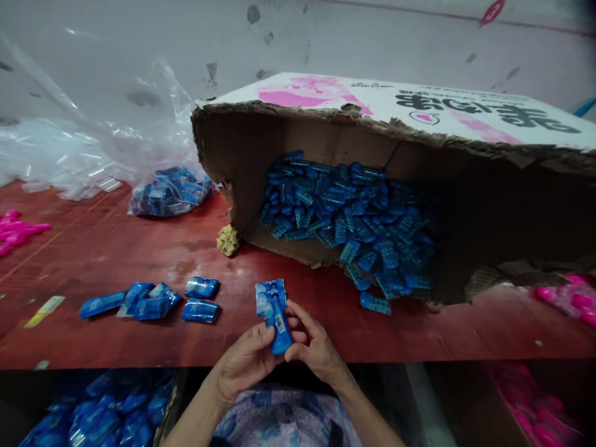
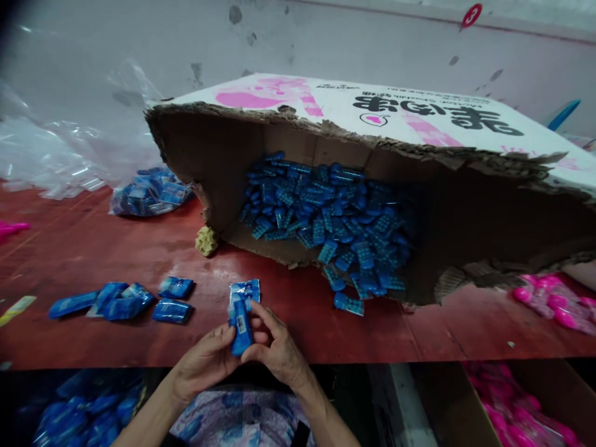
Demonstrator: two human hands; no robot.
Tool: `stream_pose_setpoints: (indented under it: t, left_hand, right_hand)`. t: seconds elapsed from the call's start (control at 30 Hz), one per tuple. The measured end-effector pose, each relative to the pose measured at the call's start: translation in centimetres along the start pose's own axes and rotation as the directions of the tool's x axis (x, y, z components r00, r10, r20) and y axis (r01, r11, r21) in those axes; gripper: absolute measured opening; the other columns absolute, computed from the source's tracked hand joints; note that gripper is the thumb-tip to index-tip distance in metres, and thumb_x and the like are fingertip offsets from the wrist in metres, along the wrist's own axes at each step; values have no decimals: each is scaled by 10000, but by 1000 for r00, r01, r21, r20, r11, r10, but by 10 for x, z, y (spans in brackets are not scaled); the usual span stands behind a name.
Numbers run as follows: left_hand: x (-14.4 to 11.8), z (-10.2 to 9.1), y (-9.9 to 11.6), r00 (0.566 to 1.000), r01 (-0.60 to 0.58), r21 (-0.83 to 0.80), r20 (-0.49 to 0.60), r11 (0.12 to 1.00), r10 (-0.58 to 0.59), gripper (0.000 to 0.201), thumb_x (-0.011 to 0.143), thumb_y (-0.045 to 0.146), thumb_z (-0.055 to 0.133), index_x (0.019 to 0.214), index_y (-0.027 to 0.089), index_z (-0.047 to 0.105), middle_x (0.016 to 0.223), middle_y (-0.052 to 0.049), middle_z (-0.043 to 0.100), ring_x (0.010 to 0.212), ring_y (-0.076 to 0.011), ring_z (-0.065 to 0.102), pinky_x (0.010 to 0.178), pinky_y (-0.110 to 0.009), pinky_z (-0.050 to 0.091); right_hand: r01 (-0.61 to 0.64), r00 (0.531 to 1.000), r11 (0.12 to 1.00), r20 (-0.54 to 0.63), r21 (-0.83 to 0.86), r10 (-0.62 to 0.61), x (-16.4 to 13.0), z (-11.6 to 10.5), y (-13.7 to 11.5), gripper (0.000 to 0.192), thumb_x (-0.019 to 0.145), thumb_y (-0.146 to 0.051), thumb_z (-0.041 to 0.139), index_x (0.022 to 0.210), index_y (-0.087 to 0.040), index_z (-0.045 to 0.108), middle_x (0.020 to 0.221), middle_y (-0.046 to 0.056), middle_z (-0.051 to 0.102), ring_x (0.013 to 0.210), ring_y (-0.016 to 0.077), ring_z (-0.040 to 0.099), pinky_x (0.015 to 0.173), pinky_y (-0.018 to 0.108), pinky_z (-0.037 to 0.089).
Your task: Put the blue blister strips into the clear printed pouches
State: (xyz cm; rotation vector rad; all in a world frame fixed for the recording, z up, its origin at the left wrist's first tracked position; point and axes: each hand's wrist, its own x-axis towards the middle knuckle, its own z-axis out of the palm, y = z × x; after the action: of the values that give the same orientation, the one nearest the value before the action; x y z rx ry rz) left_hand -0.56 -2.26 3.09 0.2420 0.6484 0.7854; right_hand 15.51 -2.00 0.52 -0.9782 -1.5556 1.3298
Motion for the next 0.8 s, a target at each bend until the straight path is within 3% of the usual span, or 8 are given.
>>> stream_pose_setpoints:
  t: [0.1,0.3,0.47,0.6,0.7,0.8]
  left_hand:
    - [3,1,-7,999,-28,-30,-33,999,27,270,688,218,664,925,91,669,852,-125,712,843,-218,650,831,-317,450]
    - [12,5,-23,957,-150,-87,-263,985,122,207,686,272,666,811,108,681,731,-73,706,721,-182,652,772,-313,488]
    - [11,4,-14,895,-245,-38,-393,969,211,162,723,271,625,738,115,665,657,-63,696,678,-191,661,710,-318,521]
    - [-7,-16,25,743,-484,-110,-576,868,341,339,814,427,437,745,161,634,757,-66,709,817,-217,662,724,-357,535]
    - [-24,-35,54,629,-643,-61,-610,764,481,522,795,554,354,889,113,616,924,-128,691,918,-227,634,735,-349,539]
    - [-33,-44,58,616,-609,-56,-662,791,427,399,856,405,340,879,109,607,743,-90,694,836,-215,656,707,-355,543]
  right_hand:
    - [-23,999,1000,-33,-15,22,-1,0,4,661,705,-437,659,1292,-295,391,1164,54,572,1061,211,548,910,349,434]
    - [24,991,988,-125,-150,-43,-1,9,7,545,777,-558,494,1228,-253,476,1064,63,633,958,201,601,817,295,485]
    - [79,994,956,-57,-283,-99,5,12,3,426,829,-466,484,1190,-241,495,1036,49,631,933,182,591,805,275,474]
    - [50,993,793,-56,-607,-105,19,9,2,260,850,-276,520,1107,-243,546,1013,43,617,947,198,543,841,332,425]
    - [2,994,610,-64,-793,-86,32,10,7,250,824,-221,556,1072,-254,561,1006,41,605,929,208,519,796,336,411]
    - [-27,993,446,-77,-895,-95,42,16,17,158,817,-206,564,967,-241,600,955,46,608,889,210,503,755,329,384]
